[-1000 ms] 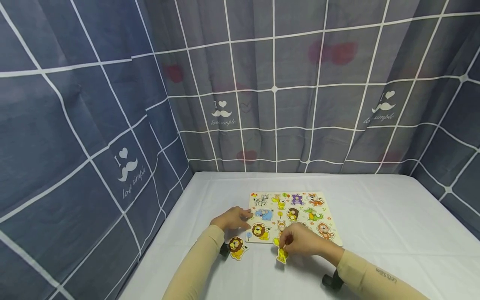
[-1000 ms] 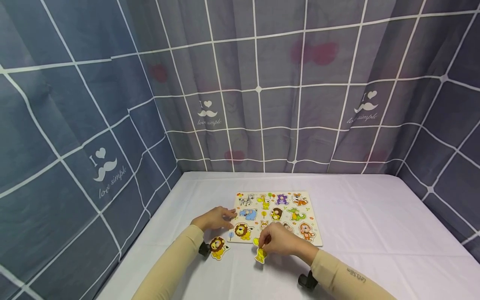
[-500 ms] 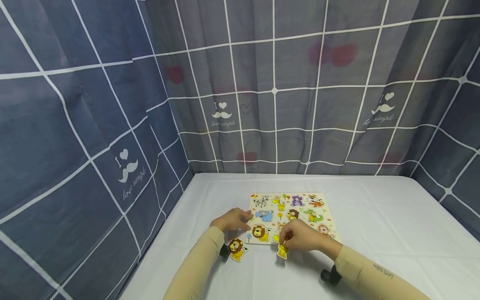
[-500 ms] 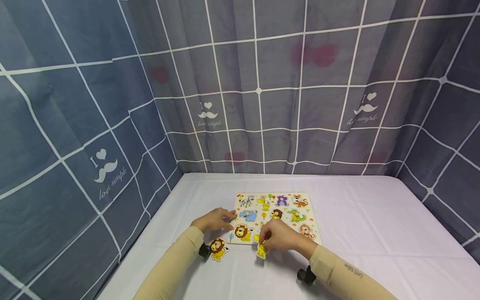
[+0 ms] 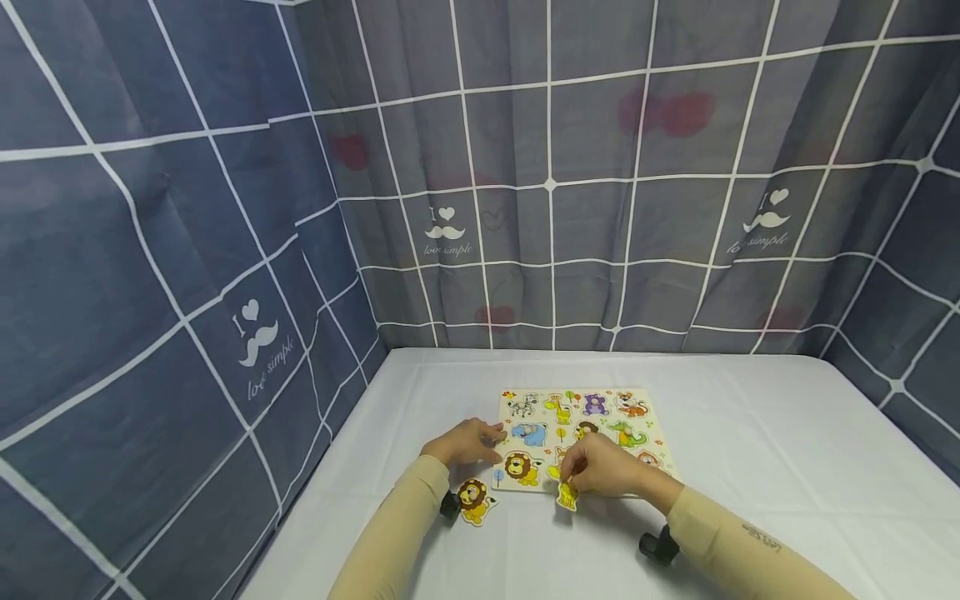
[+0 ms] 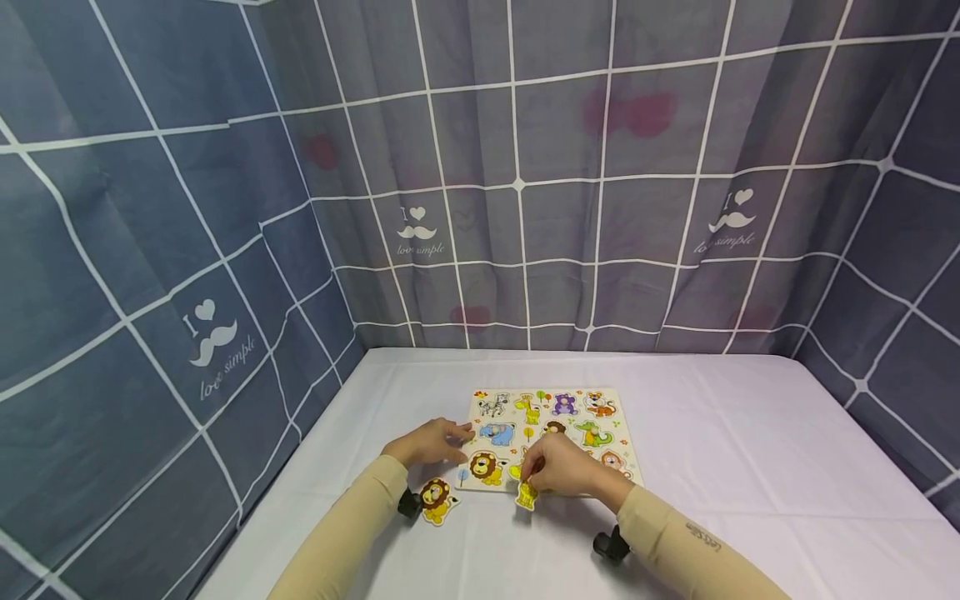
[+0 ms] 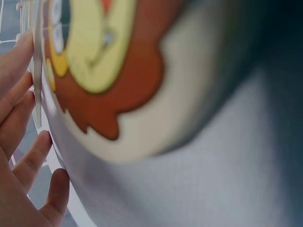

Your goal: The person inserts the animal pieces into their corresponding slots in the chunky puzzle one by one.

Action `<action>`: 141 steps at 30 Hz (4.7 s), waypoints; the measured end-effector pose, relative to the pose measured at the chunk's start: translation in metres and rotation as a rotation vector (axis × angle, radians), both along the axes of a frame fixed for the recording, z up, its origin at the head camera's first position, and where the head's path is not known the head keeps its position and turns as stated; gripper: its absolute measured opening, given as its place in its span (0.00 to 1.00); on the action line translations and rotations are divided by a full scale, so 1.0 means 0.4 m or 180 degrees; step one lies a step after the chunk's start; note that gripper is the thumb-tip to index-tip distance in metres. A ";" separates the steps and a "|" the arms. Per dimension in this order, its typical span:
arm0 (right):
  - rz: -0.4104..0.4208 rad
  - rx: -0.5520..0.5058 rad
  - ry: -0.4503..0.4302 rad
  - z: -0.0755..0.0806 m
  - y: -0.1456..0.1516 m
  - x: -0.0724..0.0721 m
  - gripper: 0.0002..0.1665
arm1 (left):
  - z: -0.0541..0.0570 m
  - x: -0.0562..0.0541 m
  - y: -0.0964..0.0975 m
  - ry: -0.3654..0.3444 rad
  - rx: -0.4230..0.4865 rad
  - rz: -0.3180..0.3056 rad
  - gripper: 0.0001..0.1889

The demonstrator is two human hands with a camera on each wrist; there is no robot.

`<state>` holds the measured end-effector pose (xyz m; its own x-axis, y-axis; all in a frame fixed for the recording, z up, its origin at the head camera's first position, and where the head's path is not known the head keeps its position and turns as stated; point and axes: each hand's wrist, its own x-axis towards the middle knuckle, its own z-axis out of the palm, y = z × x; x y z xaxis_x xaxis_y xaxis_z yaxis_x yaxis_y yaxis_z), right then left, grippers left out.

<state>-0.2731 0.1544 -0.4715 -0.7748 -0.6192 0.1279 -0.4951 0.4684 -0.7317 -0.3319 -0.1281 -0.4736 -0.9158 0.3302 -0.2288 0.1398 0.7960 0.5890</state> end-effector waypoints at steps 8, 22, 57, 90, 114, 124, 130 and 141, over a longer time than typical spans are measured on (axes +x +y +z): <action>-0.0041 -0.0092 -0.0139 0.014 0.001 -0.016 0.11 | -0.002 -0.003 -0.006 0.0009 -0.0008 0.0012 0.27; 0.0008 0.0011 -0.0074 0.010 0.006 -0.050 0.12 | -0.006 0.003 -0.011 -0.0015 -0.0029 0.0040 0.27; -0.0236 0.0180 -0.0060 0.013 0.059 -0.152 0.11 | -0.010 -0.007 0.002 0.0025 0.0001 -0.0067 0.27; -0.0483 0.0293 -0.0124 0.003 0.051 -0.232 0.10 | -0.004 0.006 -0.007 0.0037 0.0038 0.0001 0.26; -0.0692 0.0413 -0.0035 0.019 0.040 -0.270 0.10 | -0.006 -0.001 -0.003 -0.0025 0.0075 0.0057 0.27; -0.0779 0.0435 -0.0032 0.017 0.038 -0.286 0.10 | -0.008 -0.001 0.000 -0.0042 0.0012 0.0045 0.27; -0.0797 0.0375 -0.0028 0.018 0.037 -0.300 0.10 | -0.008 -0.005 -0.001 -0.0041 -0.0006 0.0066 0.28; -0.0847 0.0445 0.0071 0.011 0.015 -0.304 0.08 | -0.002 0.007 0.004 -0.0051 -0.0028 0.0059 0.27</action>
